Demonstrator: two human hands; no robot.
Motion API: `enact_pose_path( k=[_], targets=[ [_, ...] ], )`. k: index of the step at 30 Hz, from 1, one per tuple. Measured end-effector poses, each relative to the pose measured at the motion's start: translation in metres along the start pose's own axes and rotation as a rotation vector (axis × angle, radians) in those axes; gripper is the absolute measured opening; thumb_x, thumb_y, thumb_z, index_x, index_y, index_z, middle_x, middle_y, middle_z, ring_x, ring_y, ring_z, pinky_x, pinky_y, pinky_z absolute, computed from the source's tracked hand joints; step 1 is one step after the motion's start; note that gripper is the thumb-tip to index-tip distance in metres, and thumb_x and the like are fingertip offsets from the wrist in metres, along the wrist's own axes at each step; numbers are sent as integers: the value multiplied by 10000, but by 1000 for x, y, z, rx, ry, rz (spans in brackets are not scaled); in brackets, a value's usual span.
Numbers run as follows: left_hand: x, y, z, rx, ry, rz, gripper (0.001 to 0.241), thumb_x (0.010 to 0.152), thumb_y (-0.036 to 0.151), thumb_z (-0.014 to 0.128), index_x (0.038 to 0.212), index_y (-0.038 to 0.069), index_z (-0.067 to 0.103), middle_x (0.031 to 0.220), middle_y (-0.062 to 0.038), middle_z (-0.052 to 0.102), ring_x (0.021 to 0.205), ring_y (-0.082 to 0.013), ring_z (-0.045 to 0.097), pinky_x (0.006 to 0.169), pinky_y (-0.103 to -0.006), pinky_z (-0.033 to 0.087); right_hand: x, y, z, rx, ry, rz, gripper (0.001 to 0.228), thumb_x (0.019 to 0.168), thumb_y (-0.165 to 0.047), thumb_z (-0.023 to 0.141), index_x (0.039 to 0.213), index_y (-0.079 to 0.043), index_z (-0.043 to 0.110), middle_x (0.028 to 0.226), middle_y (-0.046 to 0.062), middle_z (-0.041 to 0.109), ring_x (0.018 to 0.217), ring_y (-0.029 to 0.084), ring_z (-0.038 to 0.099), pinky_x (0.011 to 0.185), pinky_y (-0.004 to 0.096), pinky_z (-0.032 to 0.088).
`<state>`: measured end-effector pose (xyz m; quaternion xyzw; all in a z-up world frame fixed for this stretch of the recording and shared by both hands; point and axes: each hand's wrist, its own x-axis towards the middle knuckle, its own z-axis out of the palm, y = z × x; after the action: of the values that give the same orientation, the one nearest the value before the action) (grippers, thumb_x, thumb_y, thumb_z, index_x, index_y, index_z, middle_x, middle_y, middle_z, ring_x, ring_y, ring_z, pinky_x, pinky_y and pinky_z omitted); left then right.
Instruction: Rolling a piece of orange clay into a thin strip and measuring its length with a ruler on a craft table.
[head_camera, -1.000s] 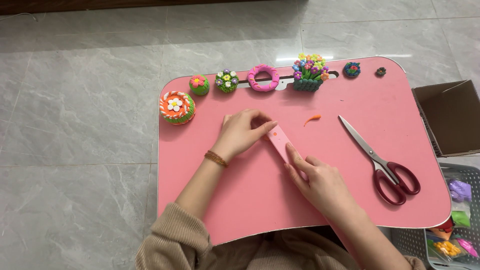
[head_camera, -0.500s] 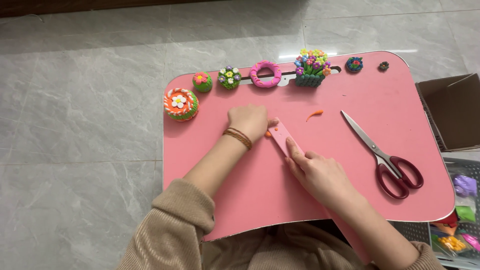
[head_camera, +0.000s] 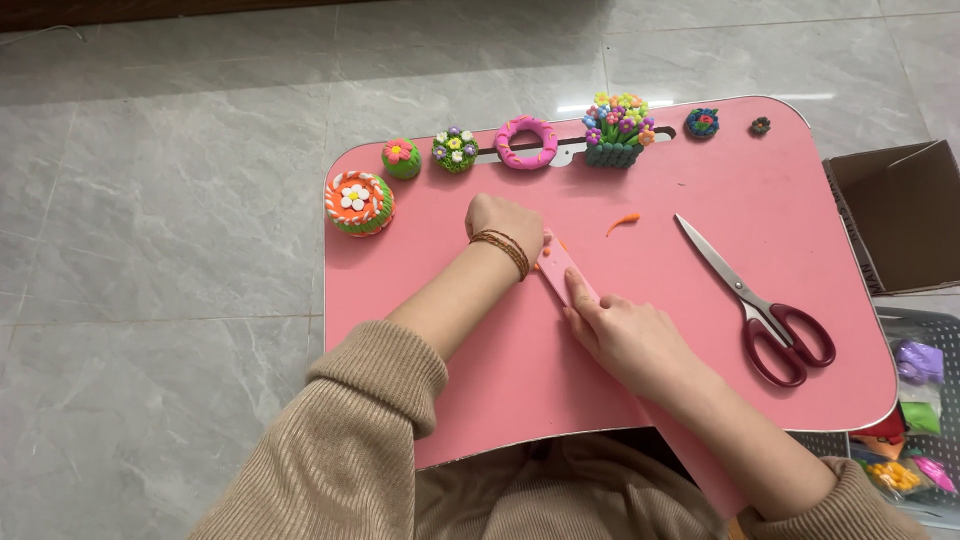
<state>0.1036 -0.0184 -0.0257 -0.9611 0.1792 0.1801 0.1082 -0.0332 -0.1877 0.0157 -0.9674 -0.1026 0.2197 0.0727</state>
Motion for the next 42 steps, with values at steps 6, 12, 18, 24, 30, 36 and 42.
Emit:
enact_pose_path(
  k=[6,12,18,24,30,36,42],
  targets=[
    [6,8,7,2,-24,-13,175,942,304,620,946,228,778,776,-20,693,792,-332,719,424,-548,472,2,2,2,1,-6,-14,598,1027,-522,316,1582,-306,361,1023,126,696,888,506,721,810,579,592],
    [-7,13,-20,38,-136,-48,158,942,204,615,953,155,766,746,-108,668,693,-369,671,324,-420,393,2,1,0,-43,18,-62,619,1028,-481,319,1603,-253,333,1014,143,696,861,486,738,789,575,601],
    [-11,3,-30,63,-173,-3,208,1003,164,556,1110,158,735,918,-60,697,895,-323,696,389,-540,488,7,5,10,-31,50,-88,619,1026,-471,329,1591,-220,351,993,160,703,832,484,743,763,584,601],
    [-21,11,-35,69,-187,-37,205,978,139,557,1069,134,740,882,-59,680,863,-310,681,393,-467,479,7,5,6,-52,88,-142,605,1024,-435,353,1566,-172,402,958,179,710,818,478,749,750,587,600],
    [-19,14,-37,63,-198,-56,194,964,116,568,1026,123,752,862,-76,690,851,-334,687,410,-479,484,9,8,5,-29,77,-156,613,1008,-426,376,1563,-166,399,944,185,717,809,474,749,737,591,600],
    [-22,13,-50,45,-266,-58,217,964,73,546,1066,92,737,875,-79,673,850,-324,669,393,-460,483,10,11,7,-23,77,-172,620,1005,-409,385,1562,-136,400,912,200,718,771,479,747,700,589,604],
    [-1,12,-31,81,-290,-21,142,938,76,606,987,60,739,804,-135,645,748,-371,632,378,-465,457,11,9,17,-82,132,-170,624,1009,-383,389,1578,-126,372,889,208,704,740,477,748,687,587,608]
  ],
)
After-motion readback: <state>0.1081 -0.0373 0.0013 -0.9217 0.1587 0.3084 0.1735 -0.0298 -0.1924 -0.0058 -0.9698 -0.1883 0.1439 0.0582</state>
